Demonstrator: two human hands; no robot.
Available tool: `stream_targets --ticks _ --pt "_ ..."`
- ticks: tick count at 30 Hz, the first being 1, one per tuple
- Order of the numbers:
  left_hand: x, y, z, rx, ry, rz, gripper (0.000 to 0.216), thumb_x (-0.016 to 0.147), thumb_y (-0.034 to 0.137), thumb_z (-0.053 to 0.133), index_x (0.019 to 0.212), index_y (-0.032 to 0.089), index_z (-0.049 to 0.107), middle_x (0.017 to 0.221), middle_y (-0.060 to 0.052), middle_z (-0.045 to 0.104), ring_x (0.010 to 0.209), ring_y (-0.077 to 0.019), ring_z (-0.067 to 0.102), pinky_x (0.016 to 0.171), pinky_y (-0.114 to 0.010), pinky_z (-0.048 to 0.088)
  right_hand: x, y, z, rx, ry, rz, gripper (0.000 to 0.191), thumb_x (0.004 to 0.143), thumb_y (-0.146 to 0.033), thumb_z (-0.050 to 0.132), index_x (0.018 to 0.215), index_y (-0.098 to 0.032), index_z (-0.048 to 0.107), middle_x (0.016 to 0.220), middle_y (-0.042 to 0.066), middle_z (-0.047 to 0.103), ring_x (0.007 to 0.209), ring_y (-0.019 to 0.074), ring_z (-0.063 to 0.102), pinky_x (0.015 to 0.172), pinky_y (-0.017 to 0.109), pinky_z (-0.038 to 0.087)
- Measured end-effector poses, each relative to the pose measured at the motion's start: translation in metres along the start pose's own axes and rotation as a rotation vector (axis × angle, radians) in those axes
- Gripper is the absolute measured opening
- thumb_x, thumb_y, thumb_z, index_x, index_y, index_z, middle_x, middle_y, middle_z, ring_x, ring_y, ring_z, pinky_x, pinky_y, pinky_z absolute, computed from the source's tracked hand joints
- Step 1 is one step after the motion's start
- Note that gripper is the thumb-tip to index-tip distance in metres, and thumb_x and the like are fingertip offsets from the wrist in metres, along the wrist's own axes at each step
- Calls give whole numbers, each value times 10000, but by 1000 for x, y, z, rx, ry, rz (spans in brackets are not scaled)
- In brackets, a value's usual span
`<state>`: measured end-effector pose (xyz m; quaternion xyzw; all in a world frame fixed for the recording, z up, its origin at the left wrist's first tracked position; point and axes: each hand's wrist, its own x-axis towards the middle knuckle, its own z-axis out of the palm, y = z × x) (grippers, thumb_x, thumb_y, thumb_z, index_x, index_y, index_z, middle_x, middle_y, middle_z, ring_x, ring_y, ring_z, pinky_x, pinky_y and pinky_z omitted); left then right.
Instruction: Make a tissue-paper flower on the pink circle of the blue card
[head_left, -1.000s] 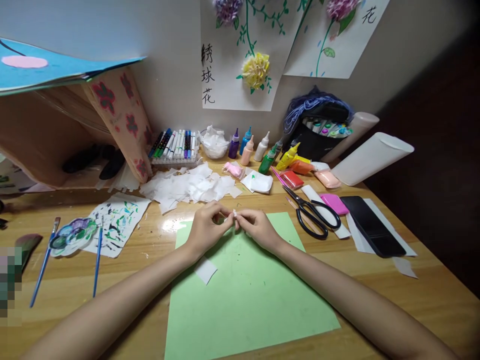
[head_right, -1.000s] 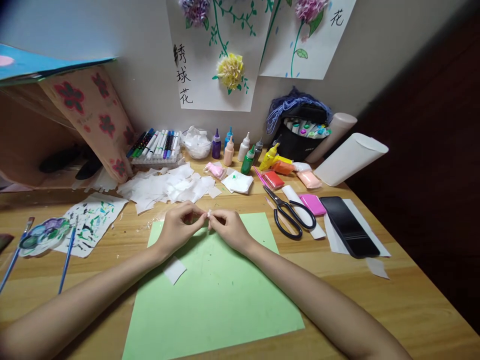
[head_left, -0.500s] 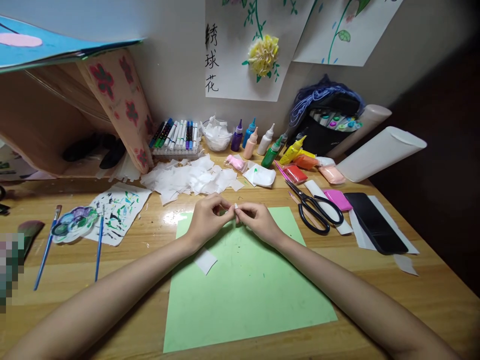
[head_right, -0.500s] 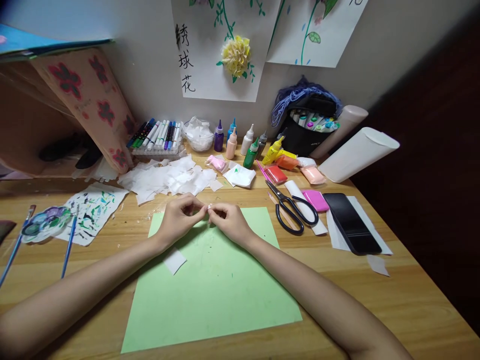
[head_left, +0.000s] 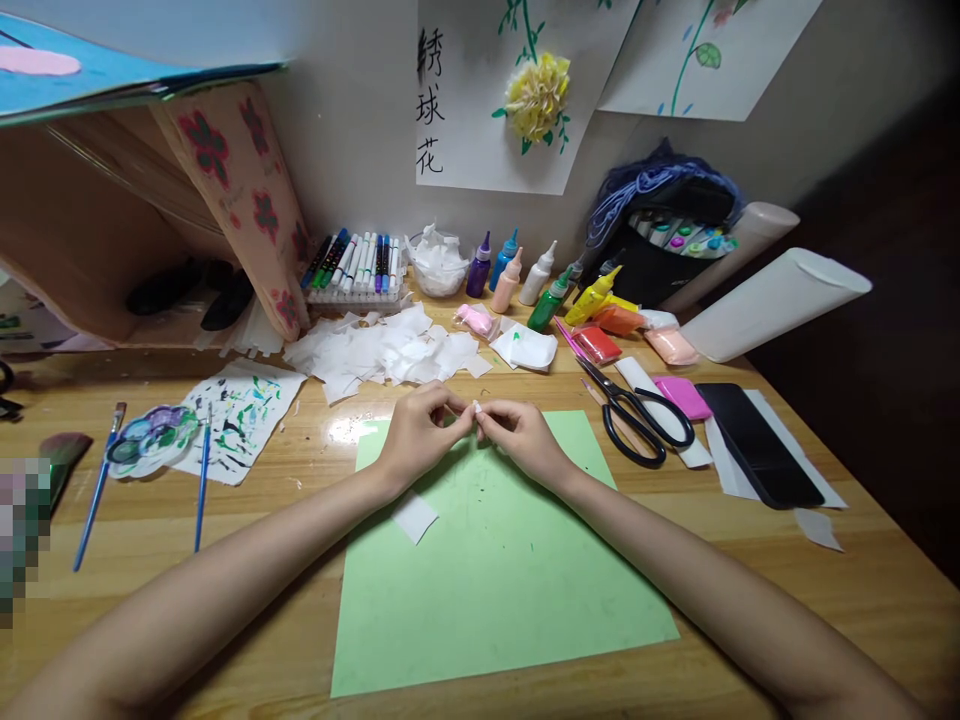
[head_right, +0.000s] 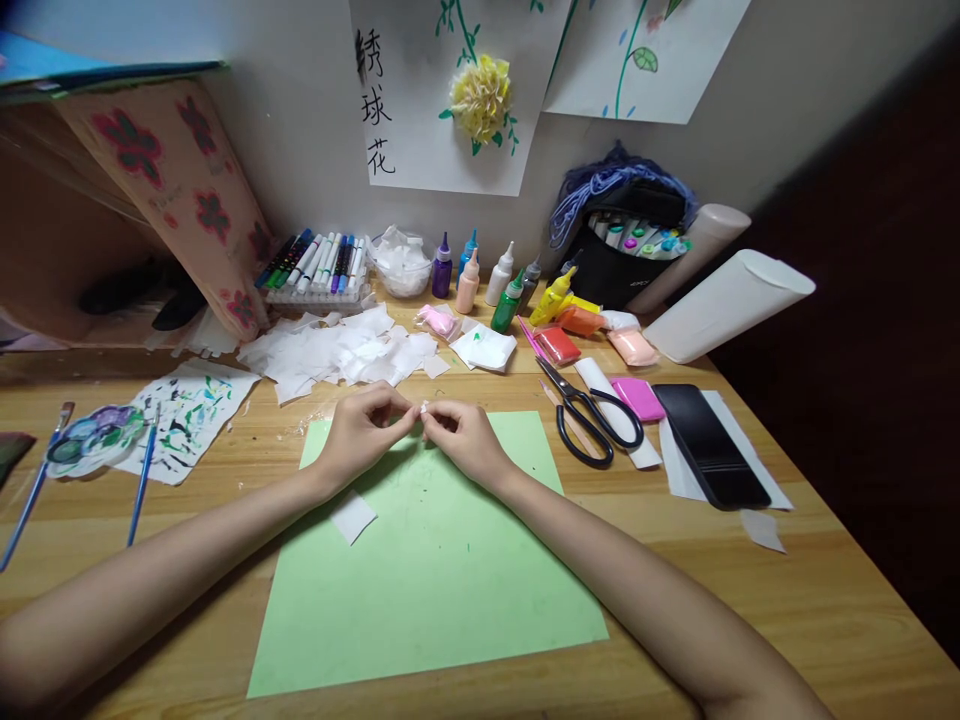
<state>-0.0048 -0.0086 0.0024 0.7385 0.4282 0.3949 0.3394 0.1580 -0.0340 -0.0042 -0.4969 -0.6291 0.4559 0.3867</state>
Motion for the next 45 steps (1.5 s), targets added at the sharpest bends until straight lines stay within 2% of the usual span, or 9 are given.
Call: stream_targets --ticks 5,23,28,30,34,40,45 --pt "0 0 0 -5 5 15 146 786 251 592 688 172 666 632 5 570 563 -88 443 533 -227 344 0 -2 0 13 0 8 272 832 -370 512 674 -161 587 613 3 547 584 116 484 560 238 375" --pt "0 0 0 -14 -13 25 202 811 280 561 667 160 635 636 0 558 573 -90 454 541 -220 352 1 -2 -1 -5 14 2 297 845 -321 495 609 -153 558 595 4 536 589 111 484 582 238 373" --pt "-1 3 0 37 -50 72 135 796 273 579 778 154 639 665 -1 547 575 -91 446 532 -222 349 1 0 0 50 31 17 230 831 -314 517 695 -151 605 607 2 542 586 114 497 574 234 385" --pt "-2 3 0 63 -51 95 116 792 254 578 776 151 628 666 0 535 578 -91 442 538 -224 349 0 0 0 37 31 9 249 836 -316 512 666 -154 598 602 2 538 587 114 494 573 232 383" --pt "-3 3 0 111 -37 106 130 808 213 546 705 153 598 651 5 512 589 -94 437 552 -229 344 -1 -3 0 -8 34 1 294 841 -308 507 596 -156 564 578 0 531 578 111 486 574 232 375" --pt "-2 2 1 78 31 52 120 811 211 546 707 157 568 673 16 509 566 -76 432 535 -212 345 -1 -5 0 -14 52 2 277 833 -272 505 591 -151 567 551 -7 525 541 102 468 542 229 354" --pt "-4 4 1 118 -6 114 78 809 233 554 802 170 598 724 7 561 590 -83 460 564 -219 365 -1 -1 1 -5 52 1 264 837 -275 498 627 -150 599 580 0 540 568 110 490 562 233 378"
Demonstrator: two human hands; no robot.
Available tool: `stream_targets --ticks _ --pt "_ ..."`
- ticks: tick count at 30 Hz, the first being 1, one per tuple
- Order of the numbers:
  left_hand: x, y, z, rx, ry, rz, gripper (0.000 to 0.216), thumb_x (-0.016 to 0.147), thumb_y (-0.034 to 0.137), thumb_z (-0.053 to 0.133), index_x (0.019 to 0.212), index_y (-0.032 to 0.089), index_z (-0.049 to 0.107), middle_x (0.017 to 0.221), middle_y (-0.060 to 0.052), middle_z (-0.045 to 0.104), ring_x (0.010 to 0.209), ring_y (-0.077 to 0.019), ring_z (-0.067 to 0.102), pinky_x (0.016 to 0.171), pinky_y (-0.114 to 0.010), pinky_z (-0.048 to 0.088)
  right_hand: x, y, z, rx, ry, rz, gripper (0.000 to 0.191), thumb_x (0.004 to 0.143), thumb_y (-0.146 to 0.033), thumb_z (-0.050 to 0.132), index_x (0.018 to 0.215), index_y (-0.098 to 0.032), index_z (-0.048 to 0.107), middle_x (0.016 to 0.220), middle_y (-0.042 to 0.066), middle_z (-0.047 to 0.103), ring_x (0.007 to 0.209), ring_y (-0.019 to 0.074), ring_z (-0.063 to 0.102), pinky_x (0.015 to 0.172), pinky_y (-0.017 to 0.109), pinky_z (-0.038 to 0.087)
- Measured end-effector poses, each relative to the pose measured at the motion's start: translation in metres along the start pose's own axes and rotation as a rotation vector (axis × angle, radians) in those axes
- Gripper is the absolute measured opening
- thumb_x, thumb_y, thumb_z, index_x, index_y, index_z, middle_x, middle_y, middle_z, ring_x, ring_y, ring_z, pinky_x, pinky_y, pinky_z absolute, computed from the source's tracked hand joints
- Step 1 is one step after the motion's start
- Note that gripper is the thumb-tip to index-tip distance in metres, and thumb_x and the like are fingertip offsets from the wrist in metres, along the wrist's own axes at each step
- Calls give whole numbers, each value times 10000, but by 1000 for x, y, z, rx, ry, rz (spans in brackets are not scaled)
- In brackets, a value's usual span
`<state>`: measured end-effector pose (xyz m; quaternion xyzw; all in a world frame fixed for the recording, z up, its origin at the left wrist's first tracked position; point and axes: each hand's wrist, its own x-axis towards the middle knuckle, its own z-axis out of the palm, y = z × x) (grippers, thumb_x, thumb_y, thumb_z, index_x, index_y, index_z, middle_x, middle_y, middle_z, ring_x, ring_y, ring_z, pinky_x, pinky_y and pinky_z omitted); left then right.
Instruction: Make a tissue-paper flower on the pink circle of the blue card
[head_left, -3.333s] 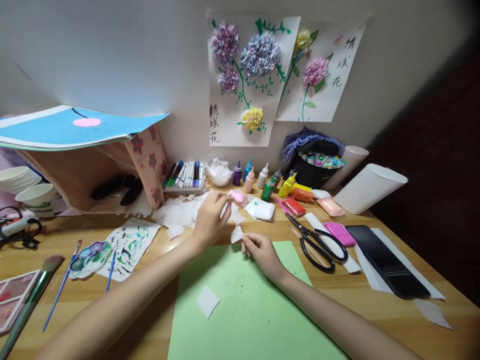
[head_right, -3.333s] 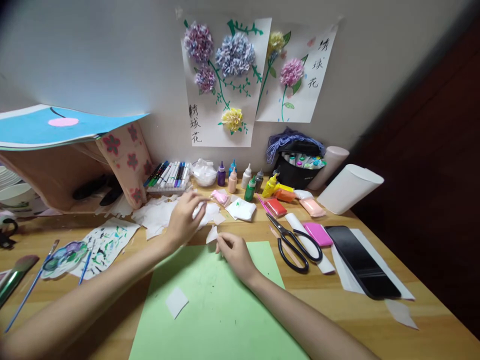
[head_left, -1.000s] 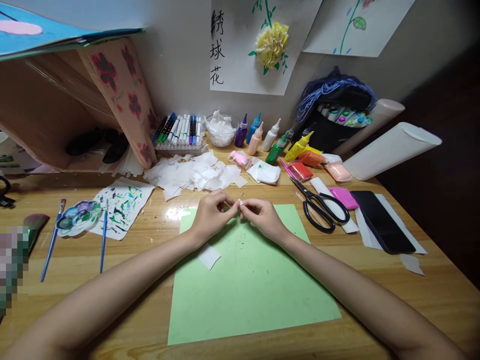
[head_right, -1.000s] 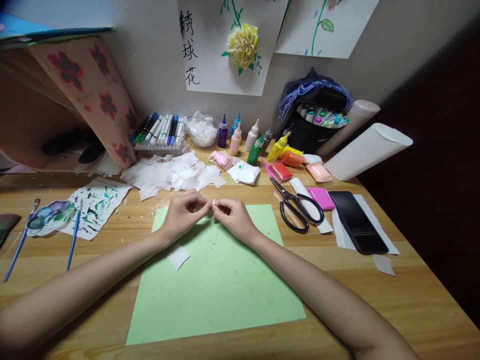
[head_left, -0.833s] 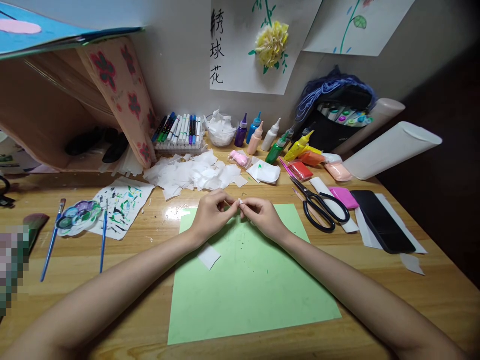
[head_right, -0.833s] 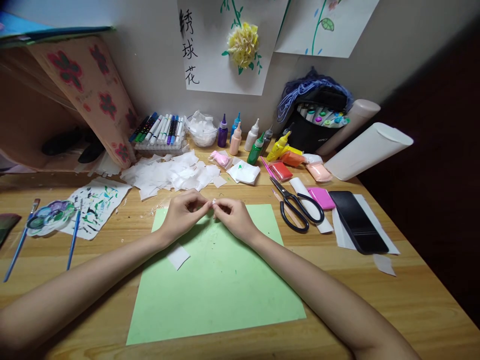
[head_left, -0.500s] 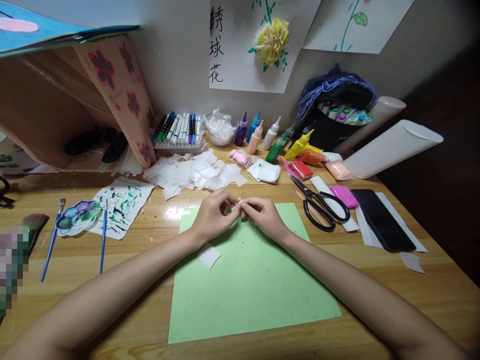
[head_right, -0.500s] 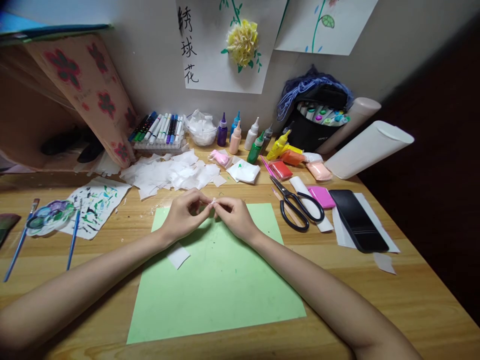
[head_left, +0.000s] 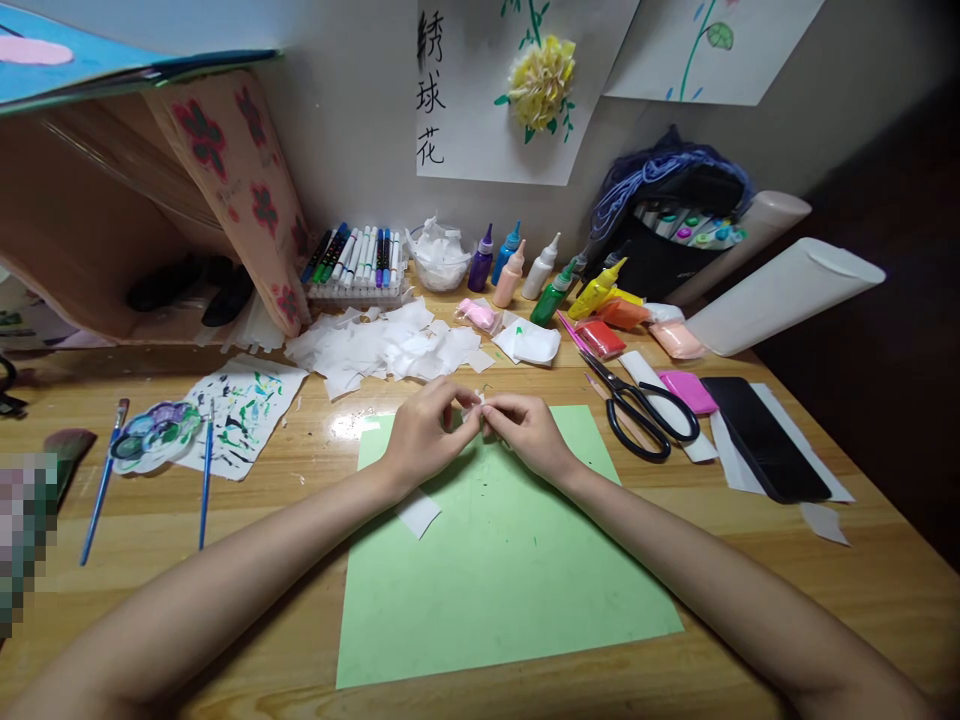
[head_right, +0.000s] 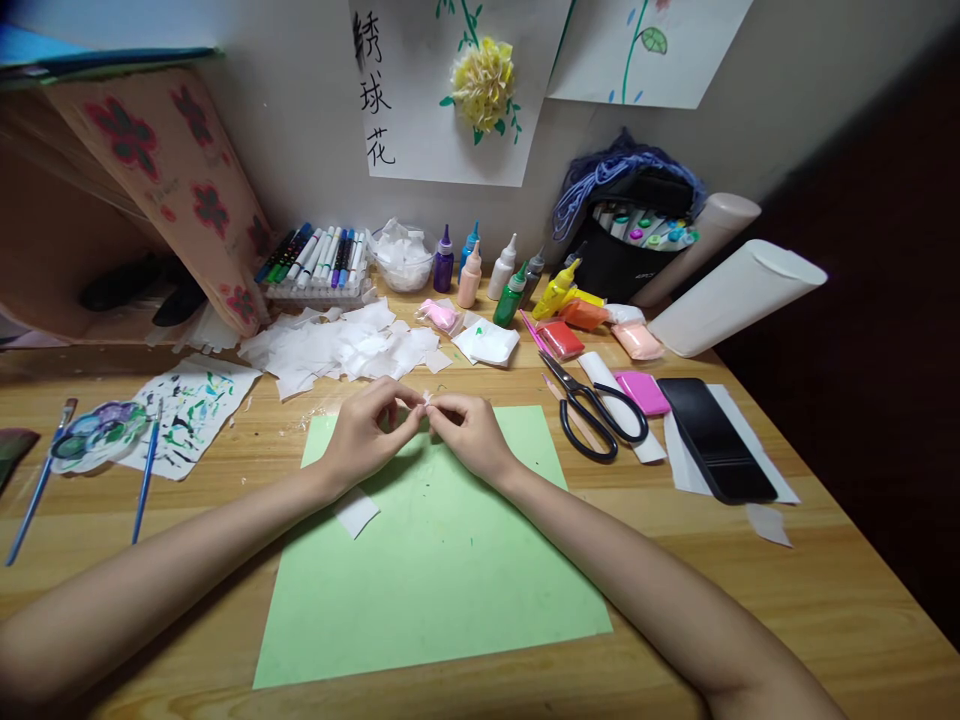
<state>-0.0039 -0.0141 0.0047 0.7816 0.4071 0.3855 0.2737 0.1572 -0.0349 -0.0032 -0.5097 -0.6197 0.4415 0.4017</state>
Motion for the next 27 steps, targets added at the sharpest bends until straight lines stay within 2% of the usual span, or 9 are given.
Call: stream_targets --ticks 3,7,11,17,21,27 --pt "-2 1 0 27 -1 17 88 803 242 561 836 177 611 748 -2 593 606 -91 477 574 -223 372 0 -1 0 -18 -16 -20 257 841 -274 492 655 -150 618 609 6 550 594 117 498 574 235 387" --pt "-2 1 0 60 13 1 91 807 238 553 766 178 609 690 3 587 591 -96 466 568 -227 365 -1 -5 0 -96 -24 -58 292 846 -270 486 600 -151 589 583 1 527 585 114 478 560 237 357" --pt "-1 -1 1 58 26 -42 99 810 243 557 744 174 583 697 6 575 587 -91 460 560 -229 361 -2 -5 0 -77 -1 -50 287 844 -276 492 602 -152 585 574 -1 531 572 111 476 564 239 361" --pt "4 -7 1 -37 89 -174 130 859 282 502 800 175 542 762 -10 567 612 -92 494 577 -235 384 0 -1 0 12 97 18 252 817 -289 526 629 -145 611 564 -1 543 545 107 479 547 237 369" --pt "6 -11 2 -162 82 -261 158 890 319 445 840 184 509 758 -12 567 651 -111 522 597 -245 400 1 0 0 34 130 42 215 803 -291 542 698 -139 652 566 -3 553 545 107 493 539 233 373" --pt "7 -16 4 -229 134 -279 149 897 324 428 853 191 481 800 -15 554 718 -128 522 649 -262 424 0 0 0 27 139 40 217 796 -296 539 681 -143 643 565 -1 558 536 110 494 529 236 369"
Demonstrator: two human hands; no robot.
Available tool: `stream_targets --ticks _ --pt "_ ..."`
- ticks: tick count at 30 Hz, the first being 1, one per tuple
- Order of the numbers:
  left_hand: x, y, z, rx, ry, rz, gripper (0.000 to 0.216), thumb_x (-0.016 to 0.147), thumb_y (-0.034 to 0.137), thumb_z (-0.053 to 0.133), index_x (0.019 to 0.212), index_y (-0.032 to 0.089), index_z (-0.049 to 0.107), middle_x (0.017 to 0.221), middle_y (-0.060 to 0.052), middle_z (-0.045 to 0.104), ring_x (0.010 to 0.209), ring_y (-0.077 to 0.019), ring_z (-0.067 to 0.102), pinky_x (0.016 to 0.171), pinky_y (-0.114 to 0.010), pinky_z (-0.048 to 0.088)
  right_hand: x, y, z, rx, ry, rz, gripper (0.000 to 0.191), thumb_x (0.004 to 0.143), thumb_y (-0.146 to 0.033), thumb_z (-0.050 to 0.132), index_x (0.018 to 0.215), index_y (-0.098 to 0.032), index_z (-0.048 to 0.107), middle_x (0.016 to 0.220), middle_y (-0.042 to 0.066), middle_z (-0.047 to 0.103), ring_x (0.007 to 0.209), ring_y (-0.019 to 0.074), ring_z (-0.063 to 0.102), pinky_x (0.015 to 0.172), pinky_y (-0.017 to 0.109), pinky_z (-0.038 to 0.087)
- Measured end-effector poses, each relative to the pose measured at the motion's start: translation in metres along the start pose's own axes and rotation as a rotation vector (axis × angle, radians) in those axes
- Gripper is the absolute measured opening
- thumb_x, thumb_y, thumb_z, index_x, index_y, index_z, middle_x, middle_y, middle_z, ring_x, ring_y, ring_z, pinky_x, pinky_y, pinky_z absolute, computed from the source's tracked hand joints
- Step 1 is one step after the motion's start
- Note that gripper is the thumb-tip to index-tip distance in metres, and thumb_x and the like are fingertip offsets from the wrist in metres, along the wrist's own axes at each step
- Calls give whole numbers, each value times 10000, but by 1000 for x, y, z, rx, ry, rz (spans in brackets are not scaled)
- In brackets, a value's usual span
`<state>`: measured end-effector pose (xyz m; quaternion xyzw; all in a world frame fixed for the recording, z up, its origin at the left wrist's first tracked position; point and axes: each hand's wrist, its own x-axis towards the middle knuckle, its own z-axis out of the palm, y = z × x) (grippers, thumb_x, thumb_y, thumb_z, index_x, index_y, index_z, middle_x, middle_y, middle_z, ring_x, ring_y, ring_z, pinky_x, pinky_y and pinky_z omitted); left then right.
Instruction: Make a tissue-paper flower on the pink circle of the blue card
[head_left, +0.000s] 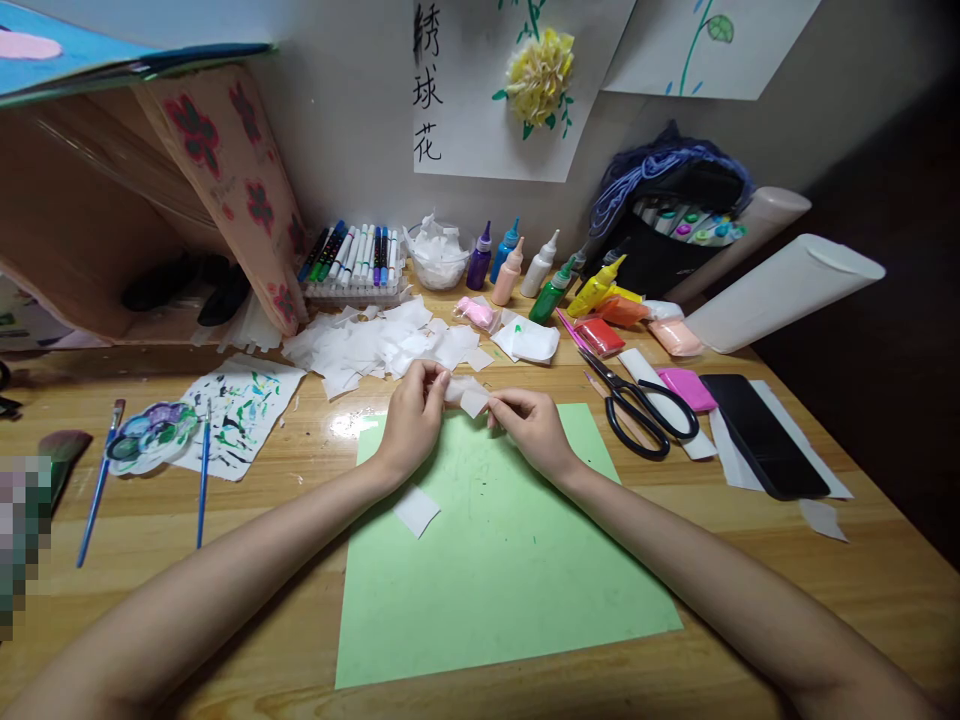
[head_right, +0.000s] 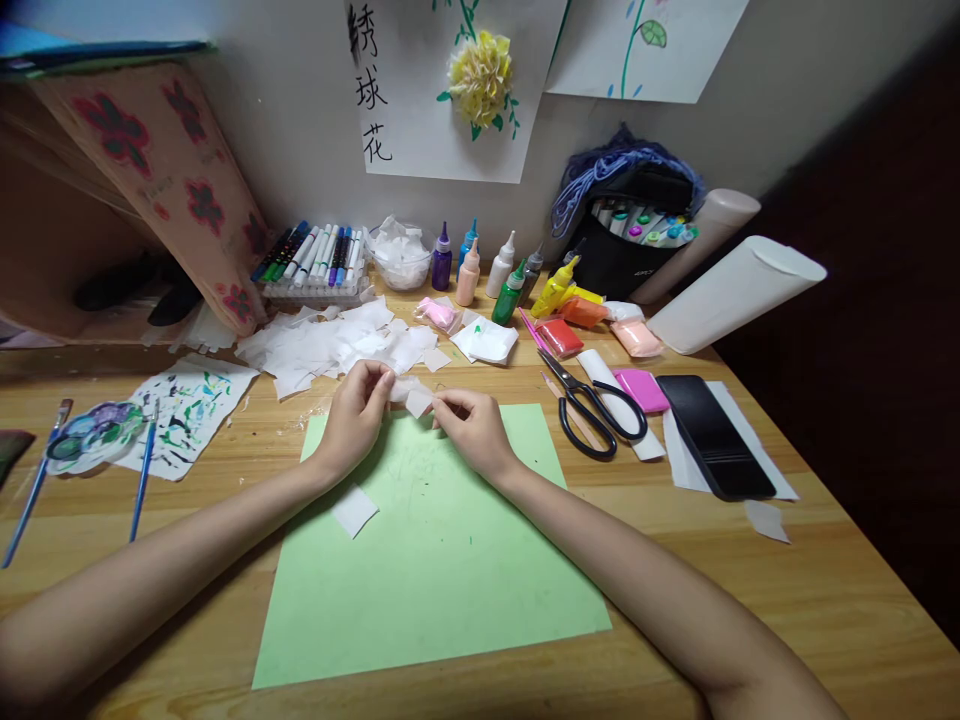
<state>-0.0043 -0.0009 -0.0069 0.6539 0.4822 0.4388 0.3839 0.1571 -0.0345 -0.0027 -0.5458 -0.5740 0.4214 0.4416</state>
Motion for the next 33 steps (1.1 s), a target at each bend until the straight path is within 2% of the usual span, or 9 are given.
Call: stream_targets --ticks 10,13,16,19,21,24,29,31,33 --pt "9 -6 -6 75 243 -34 111 883 279 464 911 189 521 886 -40 589 803 -144 541 731 -286 440 1 2 -1 -39 33 5 282 825 -294 497 595 -151 577 564 -2 538 558 112 491 547 235 364" --pt "11 -6 -8 89 272 -18 175 885 246 452 1039 193 515 1036 -73 563 910 -157 541 819 -311 442 3 3 -1 -77 6 -20 265 862 -335 471 753 -148 625 665 15 580 642 127 521 616 248 395" --pt "11 -4 -8 143 312 32 253 883 202 431 1133 206 475 1150 -97 464 1027 -172 490 900 -339 411 0 -1 0 -225 -113 -136 217 868 -314 485 971 -165 606 783 34 597 703 138 522 651 261 408" --pt "11 -2 -8 182 360 80 252 858 149 441 1102 206 465 1149 -96 409 1113 -192 412 949 -361 370 -12 -8 8 -443 -355 -414 145 846 -286 526 895 -173 603 817 55 579 765 161 512 694 281 410" --pt "10 -1 -8 178 380 92 221 842 118 436 1043 206 457 1124 -85 409 1116 -192 394 955 -366 359 -21 -13 17 -516 -535 -558 199 812 -337 581 933 -181 605 883 75 575 823 181 511 717 293 419" --pt "9 0 -7 171 386 109 194 830 95 423 990 205 441 1091 -75 425 1082 -183 403 937 -353 364 -32 -16 30 -588 -594 -616 194 819 -334 575 932 -181 609 879 73 570 790 177 504 691 286 417" --pt "10 -4 -8 119 386 117 155 826 115 424 952 200 458 1038 -63 475 1014 -174 451 893 -329 386 -28 -14 31 -539 -430 -524 99 854 -185 485 829 -175 580 782 53 568 740 161 488 665 274 395" --pt "9 -4 -9 43 282 89 117 859 165 398 930 200 484 951 -45 523 920 -163 501 835 -313 413 -21 -13 25 -399 -346 -372 99 857 -220 490 814 -176 568 754 35 555 705 145 482 641 260 388" --pt "7 -1 -10 -27 108 84 202 909 240 324 918 202 522 849 -32 553 840 -158 531 773 -296 430 -14 -10 18 -207 -264 -189 151 866 -290 489 798 -175 559 717 11 537 649 123 469 598 243 376"
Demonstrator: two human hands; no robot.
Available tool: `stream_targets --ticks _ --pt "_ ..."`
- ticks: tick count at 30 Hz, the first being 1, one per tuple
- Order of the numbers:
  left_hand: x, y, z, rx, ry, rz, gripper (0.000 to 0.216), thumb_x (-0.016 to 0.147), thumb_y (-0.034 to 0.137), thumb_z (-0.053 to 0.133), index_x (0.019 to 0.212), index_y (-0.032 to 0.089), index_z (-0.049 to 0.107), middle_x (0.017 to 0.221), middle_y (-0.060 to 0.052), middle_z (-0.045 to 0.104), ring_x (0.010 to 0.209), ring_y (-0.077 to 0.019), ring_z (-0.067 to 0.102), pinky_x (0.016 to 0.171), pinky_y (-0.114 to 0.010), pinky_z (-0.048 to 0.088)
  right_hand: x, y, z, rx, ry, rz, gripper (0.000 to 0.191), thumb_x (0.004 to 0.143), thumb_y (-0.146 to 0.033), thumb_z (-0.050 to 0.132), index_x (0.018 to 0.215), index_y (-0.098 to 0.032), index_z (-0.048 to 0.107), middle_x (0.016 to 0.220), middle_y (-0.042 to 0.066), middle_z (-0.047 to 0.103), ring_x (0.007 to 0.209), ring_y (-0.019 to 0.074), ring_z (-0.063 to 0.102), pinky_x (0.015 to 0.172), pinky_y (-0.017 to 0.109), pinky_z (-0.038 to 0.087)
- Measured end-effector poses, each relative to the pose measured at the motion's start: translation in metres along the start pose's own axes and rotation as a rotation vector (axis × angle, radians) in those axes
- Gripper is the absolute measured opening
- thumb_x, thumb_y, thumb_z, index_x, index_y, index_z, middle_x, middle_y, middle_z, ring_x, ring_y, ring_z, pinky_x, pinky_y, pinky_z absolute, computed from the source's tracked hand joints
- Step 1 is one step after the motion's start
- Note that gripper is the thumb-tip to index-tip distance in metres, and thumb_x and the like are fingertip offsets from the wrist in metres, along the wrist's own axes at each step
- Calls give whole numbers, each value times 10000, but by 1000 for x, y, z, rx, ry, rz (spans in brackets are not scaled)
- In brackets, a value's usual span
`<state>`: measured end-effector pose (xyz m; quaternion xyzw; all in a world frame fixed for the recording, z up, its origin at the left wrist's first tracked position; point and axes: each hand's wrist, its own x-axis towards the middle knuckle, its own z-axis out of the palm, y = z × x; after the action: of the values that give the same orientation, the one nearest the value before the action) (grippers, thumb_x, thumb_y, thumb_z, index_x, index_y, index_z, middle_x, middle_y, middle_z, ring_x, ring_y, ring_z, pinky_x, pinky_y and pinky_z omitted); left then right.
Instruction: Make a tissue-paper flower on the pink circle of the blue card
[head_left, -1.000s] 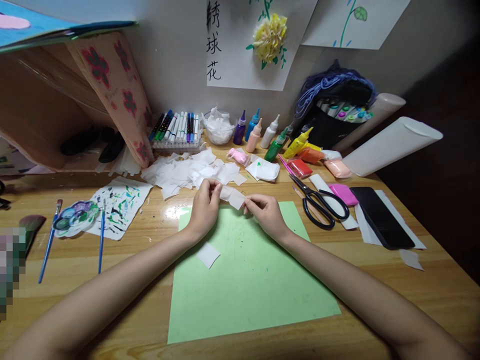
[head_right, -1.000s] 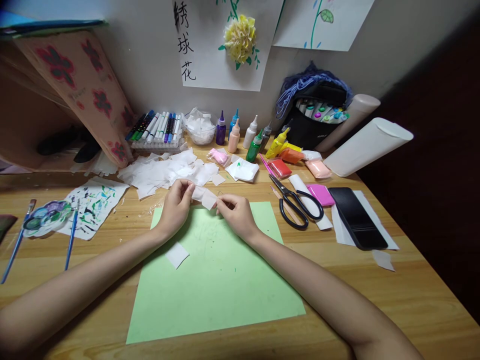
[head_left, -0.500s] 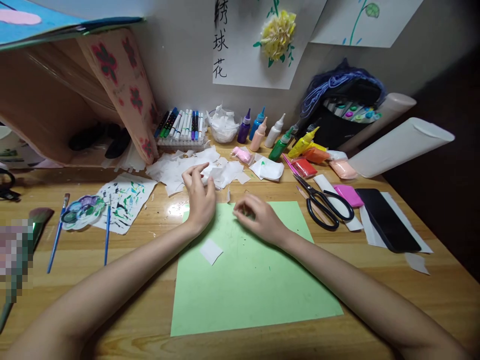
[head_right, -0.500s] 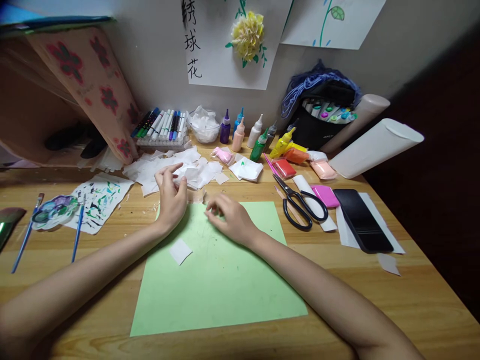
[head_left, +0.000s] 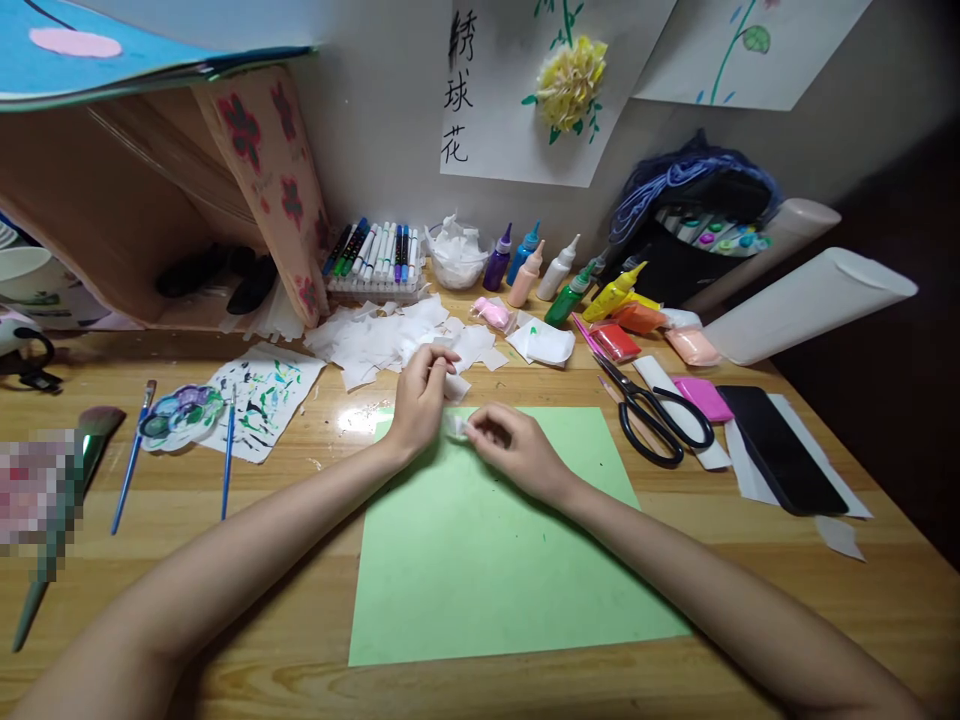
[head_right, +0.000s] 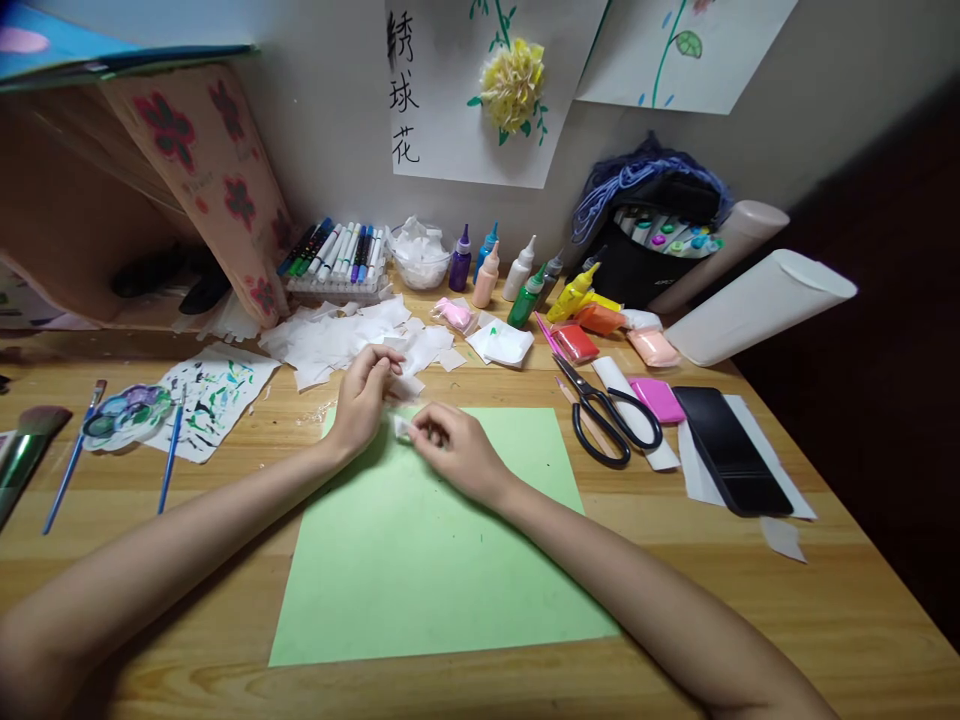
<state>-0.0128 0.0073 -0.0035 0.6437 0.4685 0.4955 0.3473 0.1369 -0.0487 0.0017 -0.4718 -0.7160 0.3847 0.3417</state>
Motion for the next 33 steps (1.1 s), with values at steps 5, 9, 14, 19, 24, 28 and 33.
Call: stream_targets --ticks 5,9,14,19,24,28,33 --pt "-6 15 -2 44 -331 163 269 916 324 352 1006 204 575 947 -52 592 886 -168 540 790 -297 423 8 12 -15 424 19 213 272 838 -425 513 750 -169 545 621 -29 478 527 84 403 478 211 308" --pt "-6 17 1 125 -407 199 212 898 305 414 969 189 577 891 -48 595 792 -149 536 735 -281 424 7 16 -16 542 33 257 324 835 -476 490 759 -167 551 643 -17 499 536 81 418 467 203 316" --pt "-5 10 3 107 -324 112 222 904 340 408 856 180 553 788 -27 580 704 -132 516 633 -253 403 6 13 -12 481 106 215 286 766 -445 604 838 -175 544 651 -32 502 522 69 424 466 194 341" --pt "-5 9 3 104 -302 65 252 893 364 431 753 177 524 683 3 547 606 -106 466 556 -233 360 7 13 -14 520 176 253 296 791 -474 555 783 -182 512 621 -37 498 466 60 392 399 187 285" --pt "-4 9 4 114 -283 39 268 889 364 435 718 173 512 645 17 527 579 -99 449 547 -231 345 8 14 -15 517 154 240 274 790 -449 563 797 -177 530 629 -33 502 470 61 396 403 189 297" --pt "-4 9 4 105 -262 31 264 887 367 438 728 175 523 665 17 547 585 -99 458 547 -229 346 7 13 -13 463 136 186 241 739 -375 640 842 -173 561 722 -11 531 606 84 481 509 200 382" --pt "-4 10 4 108 -256 30 257 886 354 446 718 172 516 654 23 546 581 -93 462 551 -221 346 7 14 -12 469 135 185 186 768 -343 607 834 -176 559 724 -12 526 625 91 483 553 215 397"
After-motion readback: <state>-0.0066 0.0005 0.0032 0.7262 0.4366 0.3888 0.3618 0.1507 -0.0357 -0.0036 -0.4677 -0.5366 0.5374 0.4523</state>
